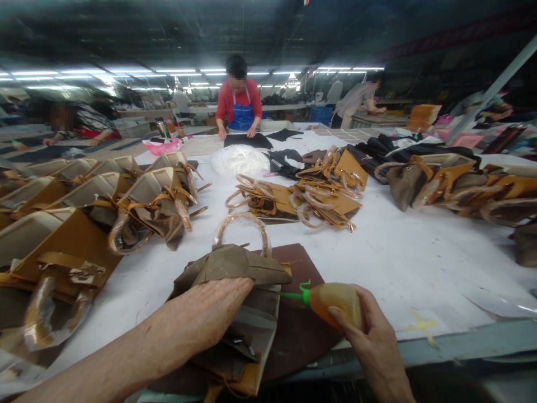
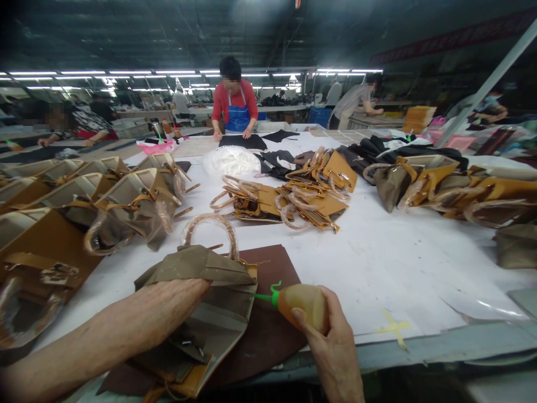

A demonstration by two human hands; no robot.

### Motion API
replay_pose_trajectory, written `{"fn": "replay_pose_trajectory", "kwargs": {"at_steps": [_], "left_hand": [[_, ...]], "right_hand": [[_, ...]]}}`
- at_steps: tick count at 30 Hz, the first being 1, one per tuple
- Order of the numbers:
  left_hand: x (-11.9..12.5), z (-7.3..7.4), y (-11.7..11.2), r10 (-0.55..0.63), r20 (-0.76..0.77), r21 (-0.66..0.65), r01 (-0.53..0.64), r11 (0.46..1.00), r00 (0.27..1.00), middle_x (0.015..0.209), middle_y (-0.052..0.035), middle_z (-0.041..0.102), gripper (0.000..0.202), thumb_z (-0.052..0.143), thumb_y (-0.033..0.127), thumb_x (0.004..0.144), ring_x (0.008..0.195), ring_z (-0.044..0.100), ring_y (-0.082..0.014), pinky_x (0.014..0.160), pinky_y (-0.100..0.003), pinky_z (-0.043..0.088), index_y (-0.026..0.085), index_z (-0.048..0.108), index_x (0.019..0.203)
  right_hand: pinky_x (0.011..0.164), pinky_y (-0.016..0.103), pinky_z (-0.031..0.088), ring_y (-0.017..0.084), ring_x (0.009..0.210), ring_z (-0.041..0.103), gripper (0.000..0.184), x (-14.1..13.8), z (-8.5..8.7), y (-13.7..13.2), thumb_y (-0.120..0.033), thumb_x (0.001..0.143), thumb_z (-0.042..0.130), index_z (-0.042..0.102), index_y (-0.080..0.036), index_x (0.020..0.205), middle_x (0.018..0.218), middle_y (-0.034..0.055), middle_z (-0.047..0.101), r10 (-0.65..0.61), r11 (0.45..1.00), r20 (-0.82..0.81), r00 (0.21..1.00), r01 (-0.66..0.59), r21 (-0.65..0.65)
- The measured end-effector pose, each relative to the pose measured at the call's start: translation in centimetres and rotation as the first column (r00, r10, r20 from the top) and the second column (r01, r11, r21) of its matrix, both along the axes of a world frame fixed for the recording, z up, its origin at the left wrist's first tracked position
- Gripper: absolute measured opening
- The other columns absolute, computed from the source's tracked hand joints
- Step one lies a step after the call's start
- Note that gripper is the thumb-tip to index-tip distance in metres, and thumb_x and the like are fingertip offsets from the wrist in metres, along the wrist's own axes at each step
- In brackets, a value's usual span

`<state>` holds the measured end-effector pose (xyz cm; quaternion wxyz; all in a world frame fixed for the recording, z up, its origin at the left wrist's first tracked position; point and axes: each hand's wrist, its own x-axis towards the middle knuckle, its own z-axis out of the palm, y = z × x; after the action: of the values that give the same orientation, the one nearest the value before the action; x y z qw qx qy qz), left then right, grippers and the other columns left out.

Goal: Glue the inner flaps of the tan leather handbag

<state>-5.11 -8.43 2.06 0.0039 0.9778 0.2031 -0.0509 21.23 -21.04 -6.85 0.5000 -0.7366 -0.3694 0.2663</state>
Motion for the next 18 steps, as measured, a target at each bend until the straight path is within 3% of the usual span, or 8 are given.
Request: {"fn": "replay_pose_trajectory", "kwargs": {"at_steps": [5,12,18], "left_hand": [[0.2,0.4,0.0,0.017,0.071,-0.022,-0.016,1.0,0.997,0.109,-0.0082,0.059,0.048,0.028,-0.001,0.076,0.095,0.058,-0.0211,0.082,-0.034,0.048,0.017,0.043,0.117],[-0.5,-0.1,0.1,-0.025,0.08,-0.106,0.034,0.994,0.996,0.114,-0.0069,0.056,0.05,0.029,0.001,0.077,0.099,0.057,-0.0182,0.085,-0.03,0.045,0.018,0.036,0.123],[-0.4,0.0,-0.2,-0.037,0.063,-0.052,0.04,0.998,0.997,0.114,-0.0077,0.056,0.052,0.027,-0.001,0.074,0.1,0.056,-0.019,0.084,-0.031,0.046,0.018,0.037,0.121]], "right_hand": [[0.073,0.036,0.047,0.026,0.083,0.057,0.047,-0.1,-0.7,1.2,-0.054,0.069,0.061,0.049,-0.022,0.102,0.088,0.0023,0.062,0.007,1.0,-0.009,1.0,-0.007,-0.019],[0.065,0.031,0.047,0.023,0.076,0.056,0.044,0.3,-0.1,-0.4,-0.054,0.07,0.062,0.051,-0.024,0.1,0.084,-0.0003,0.061,0.066,0.995,-0.058,0.996,-0.07,-0.073],[0.069,0.029,0.047,0.023,0.081,0.057,0.047,0.2,-0.4,-1.0,-0.052,0.067,0.064,0.051,-0.023,0.101,0.086,-0.0004,0.063,0.07,0.993,-0.068,0.995,-0.076,-0.094]]}}
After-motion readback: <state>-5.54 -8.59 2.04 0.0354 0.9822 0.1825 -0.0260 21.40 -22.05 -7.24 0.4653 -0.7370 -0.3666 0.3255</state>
